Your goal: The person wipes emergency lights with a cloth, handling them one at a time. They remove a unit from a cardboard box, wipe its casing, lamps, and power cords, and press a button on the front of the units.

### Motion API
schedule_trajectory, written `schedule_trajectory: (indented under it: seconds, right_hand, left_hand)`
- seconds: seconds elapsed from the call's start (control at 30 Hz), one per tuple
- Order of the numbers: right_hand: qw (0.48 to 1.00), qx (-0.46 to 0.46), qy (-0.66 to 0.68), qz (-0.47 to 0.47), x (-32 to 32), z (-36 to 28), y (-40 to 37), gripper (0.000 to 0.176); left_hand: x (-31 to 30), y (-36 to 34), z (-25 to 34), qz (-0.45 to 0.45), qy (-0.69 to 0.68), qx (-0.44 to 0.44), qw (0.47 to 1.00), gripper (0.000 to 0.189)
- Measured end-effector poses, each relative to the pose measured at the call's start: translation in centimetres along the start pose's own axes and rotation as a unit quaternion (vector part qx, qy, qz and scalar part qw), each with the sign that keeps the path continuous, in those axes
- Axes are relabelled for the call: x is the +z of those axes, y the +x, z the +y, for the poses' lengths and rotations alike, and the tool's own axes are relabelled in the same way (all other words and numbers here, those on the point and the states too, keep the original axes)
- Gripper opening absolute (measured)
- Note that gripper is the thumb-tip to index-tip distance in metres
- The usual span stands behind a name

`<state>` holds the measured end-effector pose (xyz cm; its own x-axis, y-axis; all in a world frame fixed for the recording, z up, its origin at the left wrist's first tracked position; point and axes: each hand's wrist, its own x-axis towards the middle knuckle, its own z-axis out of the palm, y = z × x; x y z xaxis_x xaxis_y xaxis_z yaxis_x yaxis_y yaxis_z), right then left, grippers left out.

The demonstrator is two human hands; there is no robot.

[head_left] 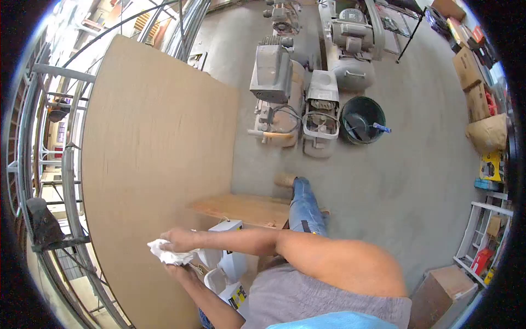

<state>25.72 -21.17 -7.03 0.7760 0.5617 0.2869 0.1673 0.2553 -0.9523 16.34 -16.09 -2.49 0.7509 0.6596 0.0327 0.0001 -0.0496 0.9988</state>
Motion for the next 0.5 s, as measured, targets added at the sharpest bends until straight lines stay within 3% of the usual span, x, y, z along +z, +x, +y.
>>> schedule_trajectory:
  seconds: [0.1,0.17,0.23,0.27,0.33,0.4,0.43,0.5]
  right_hand:
    - [0.998,-0.030,0.009,-0.062,0.3,1.3,0.5,0.029]
    - [0.998,-0.039,0.015,-0.048,0.5,1.4,1.1,0.026]
    - [0.998,-0.030,-0.024,-0.045,0.3,1.1,1.4,0.026]
    - [0.997,-0.031,-0.030,-0.058,0.1,0.8,2.0,0.026]
    - [0.980,-0.066,-0.152,-0.106,0.7,1.1,3.4,0.026]
    - [0.978,-0.072,-0.164,-0.109,2.3,3.3,6.0,0.026]
    - [0.978,-0.073,-0.172,-0.094,3.7,5.2,6.4,0.026]
    - [0.989,0.092,-0.112,-0.038,3.8,10.4,8.1,0.028]
  left_hand:
    - [-5.5,3.7,-2.2,0.002,0.029,-0.051,0.998,0.040]
    - [-6.5,4.3,-2.9,-0.005,0.012,-0.050,0.999,0.040]
    - [-7.6,5.5,-3.8,0.050,-0.068,-0.132,0.988,0.041]
    - [-7.9,5.8,-4.4,0.060,-0.079,-0.132,0.986,0.041]
    - [-7.3,5.3,-4.2,0.134,0.076,-0.062,0.986,0.043]
    - [-6.3,5.8,-2.7,0.129,0.017,-0.105,0.986,0.045]
    - [-5.5,5.9,-1.9,0.128,0.014,-0.069,0.989,0.045]
    - [-3.2,8.0,0.2,0.236,-0.019,-0.073,0.969,0.040]
